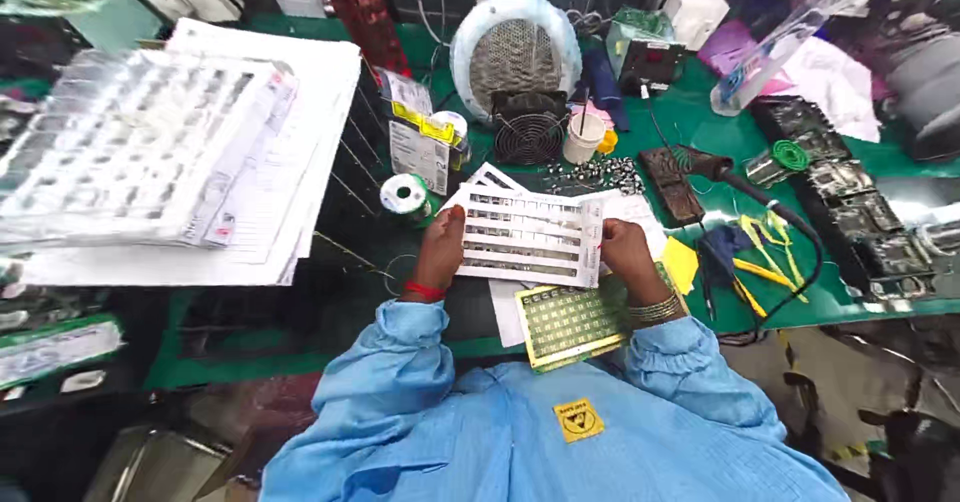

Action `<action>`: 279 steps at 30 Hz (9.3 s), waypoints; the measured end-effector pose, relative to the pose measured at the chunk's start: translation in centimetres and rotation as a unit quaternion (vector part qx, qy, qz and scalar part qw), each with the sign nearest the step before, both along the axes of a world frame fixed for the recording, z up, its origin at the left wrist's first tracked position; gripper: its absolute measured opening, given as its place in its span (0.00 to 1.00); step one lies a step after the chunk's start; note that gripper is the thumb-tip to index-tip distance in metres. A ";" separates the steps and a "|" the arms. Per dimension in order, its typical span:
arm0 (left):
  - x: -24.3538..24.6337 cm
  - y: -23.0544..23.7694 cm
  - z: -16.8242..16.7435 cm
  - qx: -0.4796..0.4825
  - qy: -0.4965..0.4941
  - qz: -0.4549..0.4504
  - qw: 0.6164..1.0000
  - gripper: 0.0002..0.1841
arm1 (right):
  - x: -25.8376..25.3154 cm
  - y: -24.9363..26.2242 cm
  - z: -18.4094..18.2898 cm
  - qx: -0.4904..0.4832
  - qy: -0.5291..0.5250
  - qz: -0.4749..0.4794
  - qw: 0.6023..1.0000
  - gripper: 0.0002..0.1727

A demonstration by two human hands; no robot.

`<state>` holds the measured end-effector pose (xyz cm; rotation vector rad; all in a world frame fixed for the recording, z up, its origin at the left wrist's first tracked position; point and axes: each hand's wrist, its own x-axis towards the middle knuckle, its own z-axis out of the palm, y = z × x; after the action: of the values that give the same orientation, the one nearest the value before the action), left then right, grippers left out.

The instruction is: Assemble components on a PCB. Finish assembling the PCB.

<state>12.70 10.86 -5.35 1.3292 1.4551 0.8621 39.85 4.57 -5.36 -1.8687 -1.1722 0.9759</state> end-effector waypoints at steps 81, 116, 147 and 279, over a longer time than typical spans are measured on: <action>-2.4 -5.9 0.4 0.032 -0.127 0.064 0.989 0.27 | 3.4 1.2 -0.3 0.000 -0.264 0.014 0.964 0.38; -3.7 -6.9 -1.3 0.094 0.005 -0.024 0.995 0.54 | -1.8 -1.4 3.2 0.048 0.279 -0.005 0.959 0.18; -2.8 -6.2 -3.0 0.252 0.139 0.033 0.957 0.35 | -4.4 -1.6 0.8 0.248 -0.284 0.141 0.915 0.10; -1.8 -6.4 -2.2 0.123 -0.077 0.083 0.986 0.30 | -8.4 -0.7 4.3 0.068 -0.282 0.263 0.920 0.07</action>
<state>10.90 4.45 -7.60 1.2998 1.3858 1.2607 31.47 3.84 -1.04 -1.8080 -2.1095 0.5925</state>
